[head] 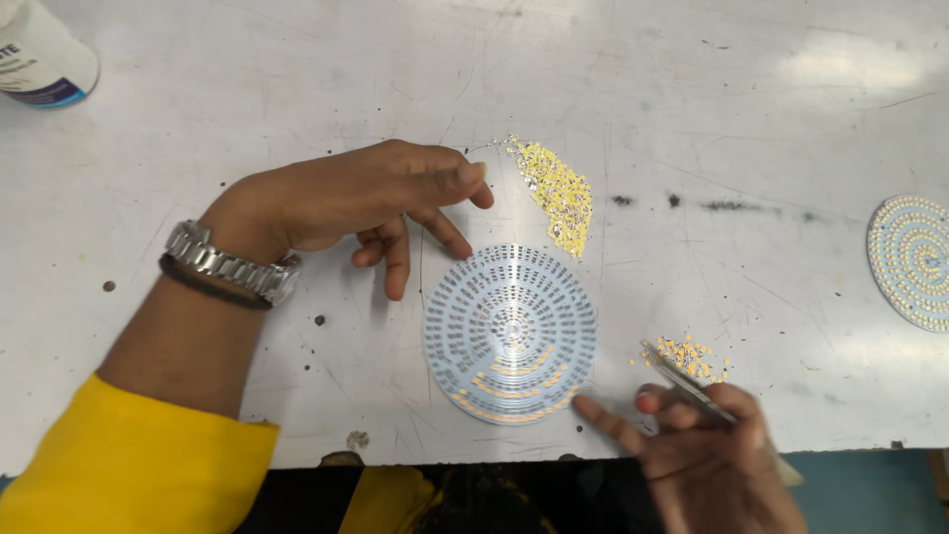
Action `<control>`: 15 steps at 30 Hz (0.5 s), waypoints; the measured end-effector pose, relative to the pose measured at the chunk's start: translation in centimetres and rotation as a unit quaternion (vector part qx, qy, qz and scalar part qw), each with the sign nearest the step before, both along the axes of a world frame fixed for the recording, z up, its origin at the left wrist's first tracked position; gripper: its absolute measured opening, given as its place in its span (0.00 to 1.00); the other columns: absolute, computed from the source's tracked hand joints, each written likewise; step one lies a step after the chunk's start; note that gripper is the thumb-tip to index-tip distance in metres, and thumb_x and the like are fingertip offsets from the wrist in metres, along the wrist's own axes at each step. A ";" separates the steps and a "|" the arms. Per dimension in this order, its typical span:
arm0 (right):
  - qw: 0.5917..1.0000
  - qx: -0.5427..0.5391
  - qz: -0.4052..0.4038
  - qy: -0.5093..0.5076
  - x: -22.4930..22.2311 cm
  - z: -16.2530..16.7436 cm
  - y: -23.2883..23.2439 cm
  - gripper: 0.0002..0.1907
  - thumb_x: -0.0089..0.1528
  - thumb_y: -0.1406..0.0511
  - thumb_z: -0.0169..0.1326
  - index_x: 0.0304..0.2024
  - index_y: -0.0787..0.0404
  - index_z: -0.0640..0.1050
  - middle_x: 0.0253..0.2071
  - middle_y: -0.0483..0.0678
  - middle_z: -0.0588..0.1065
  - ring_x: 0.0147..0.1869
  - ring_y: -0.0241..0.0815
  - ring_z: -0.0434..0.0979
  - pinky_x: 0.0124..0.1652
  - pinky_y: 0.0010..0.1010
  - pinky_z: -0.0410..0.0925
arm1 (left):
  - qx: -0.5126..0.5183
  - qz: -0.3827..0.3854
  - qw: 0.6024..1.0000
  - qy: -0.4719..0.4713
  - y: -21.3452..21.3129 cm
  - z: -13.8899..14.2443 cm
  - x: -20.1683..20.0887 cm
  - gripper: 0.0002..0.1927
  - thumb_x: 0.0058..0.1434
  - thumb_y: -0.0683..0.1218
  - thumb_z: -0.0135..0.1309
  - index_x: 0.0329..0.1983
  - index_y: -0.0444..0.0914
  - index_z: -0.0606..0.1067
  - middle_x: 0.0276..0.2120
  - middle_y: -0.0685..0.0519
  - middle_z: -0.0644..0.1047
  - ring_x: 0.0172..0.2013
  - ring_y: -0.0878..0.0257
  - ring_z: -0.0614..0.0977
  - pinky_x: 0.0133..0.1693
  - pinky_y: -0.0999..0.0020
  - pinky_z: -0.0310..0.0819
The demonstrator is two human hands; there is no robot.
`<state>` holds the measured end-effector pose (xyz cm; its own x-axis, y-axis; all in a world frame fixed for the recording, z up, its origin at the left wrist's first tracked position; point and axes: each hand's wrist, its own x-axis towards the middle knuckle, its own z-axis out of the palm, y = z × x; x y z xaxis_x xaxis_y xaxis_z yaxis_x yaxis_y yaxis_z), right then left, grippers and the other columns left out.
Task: The person uses tweezers to pick up small yellow LED components from a pile and places them into designated slots on a circular LED board. The person repeats this process, gradually filling the board with LEDs.
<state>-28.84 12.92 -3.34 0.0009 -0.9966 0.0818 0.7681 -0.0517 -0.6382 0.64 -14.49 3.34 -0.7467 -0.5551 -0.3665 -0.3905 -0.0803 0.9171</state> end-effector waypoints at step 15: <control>0.929 0.056 -0.214 0.298 -6.2 -1.8 5.5 0.18 0.69 0.68 0.51 0.58 0.75 0.74 0.34 0.62 0.77 0.42 0.59 0.81 0.45 0.64 0.72 | -0.017 0.005 1.000 0.005 2.1 -1.0 -2.8 0.40 0.54 0.72 0.39 0.58 0.41 0.72 0.42 0.47 0.85 0.12 0.68 0.80 0.12 0.78 0.64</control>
<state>-35.05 18.46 -5.12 -0.3848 -0.9187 0.0888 0.2014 -0.1774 -0.9633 -2.18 -12.40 2.29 -0.7445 -0.5740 -0.3409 -0.3815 -0.0532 0.9228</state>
